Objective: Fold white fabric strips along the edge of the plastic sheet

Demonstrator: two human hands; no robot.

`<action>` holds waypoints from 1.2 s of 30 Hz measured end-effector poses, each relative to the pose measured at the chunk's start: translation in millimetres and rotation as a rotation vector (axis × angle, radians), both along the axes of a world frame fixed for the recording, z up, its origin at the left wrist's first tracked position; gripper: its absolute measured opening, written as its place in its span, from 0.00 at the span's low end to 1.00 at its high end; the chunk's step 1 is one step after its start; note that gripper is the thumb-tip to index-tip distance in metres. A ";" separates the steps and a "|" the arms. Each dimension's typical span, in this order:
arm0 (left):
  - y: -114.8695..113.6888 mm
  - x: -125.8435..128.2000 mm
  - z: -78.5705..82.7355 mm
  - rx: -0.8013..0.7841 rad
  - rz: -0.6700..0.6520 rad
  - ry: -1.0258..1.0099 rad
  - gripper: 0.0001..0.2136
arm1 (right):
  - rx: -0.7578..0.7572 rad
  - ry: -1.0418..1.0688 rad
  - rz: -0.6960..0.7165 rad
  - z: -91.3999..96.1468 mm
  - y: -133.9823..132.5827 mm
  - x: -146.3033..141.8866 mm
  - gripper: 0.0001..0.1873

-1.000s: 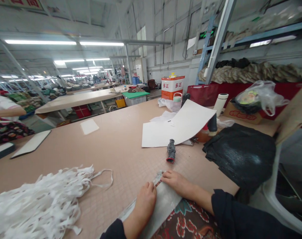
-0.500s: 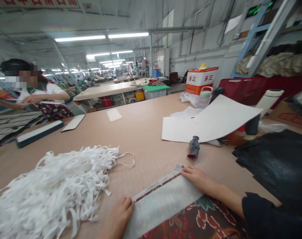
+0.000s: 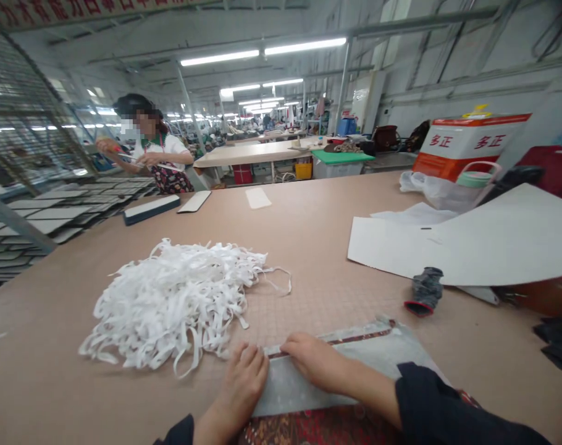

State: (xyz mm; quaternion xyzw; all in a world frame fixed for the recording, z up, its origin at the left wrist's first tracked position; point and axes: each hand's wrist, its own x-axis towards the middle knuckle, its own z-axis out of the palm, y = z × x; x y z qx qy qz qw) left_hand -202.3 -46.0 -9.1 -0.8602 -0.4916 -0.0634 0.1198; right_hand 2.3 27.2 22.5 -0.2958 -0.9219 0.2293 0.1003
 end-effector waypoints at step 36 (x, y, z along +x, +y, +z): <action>-18.3 -13.7 -9.1 -0.059 0.461 -0.781 0.11 | -0.150 -0.112 -0.073 -5.6 3.5 -54.9 0.08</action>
